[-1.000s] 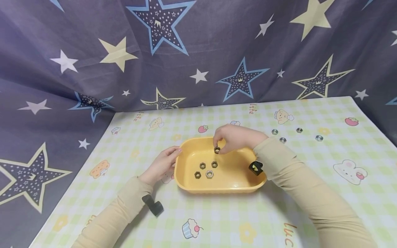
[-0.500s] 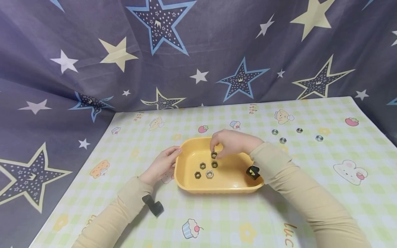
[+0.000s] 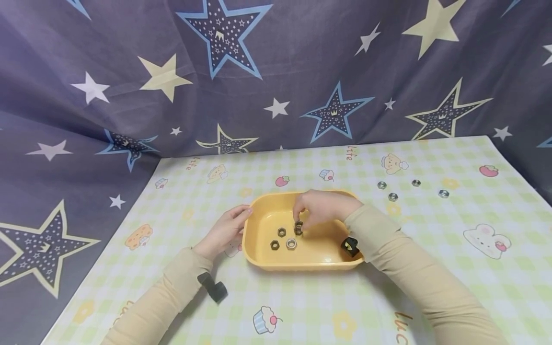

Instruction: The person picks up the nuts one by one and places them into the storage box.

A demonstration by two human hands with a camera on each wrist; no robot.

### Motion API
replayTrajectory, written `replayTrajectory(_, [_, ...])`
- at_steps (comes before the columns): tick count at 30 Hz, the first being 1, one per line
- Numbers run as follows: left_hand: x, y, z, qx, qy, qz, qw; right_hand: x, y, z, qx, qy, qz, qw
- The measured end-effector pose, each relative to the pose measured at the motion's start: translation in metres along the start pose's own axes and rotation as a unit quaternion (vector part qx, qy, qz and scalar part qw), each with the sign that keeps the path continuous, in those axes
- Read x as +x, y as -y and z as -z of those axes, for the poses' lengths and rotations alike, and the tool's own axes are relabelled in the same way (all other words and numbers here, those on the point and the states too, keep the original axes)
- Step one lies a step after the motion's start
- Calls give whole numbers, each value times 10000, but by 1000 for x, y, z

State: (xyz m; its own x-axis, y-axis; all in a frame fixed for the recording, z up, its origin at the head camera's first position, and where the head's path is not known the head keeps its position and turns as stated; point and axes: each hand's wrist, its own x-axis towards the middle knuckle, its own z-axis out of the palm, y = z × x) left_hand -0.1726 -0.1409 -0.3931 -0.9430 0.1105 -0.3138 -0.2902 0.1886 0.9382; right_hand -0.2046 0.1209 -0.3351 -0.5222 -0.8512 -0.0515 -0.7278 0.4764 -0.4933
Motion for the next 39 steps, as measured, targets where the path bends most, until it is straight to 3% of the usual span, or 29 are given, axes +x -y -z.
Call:
replayTrajectory(15, [-1,-1,-1,-79,52,4,10000,-1,-7,-7,-245,45,72,9997])
replayTrajectory(19, [-6,-6,-1,-71,88,-9,9999,-2,-9,-6,-414,156,-179,9989])
replayTrajectory(28, [0,0,-1,-135,72,-12,9999,-2,-10,-6,-941,228,-653,9932])
replayTrajectory(39, [1,1,-1,-111,30,1,9999,-1,-9,-10,-1389,335,-817,9864])
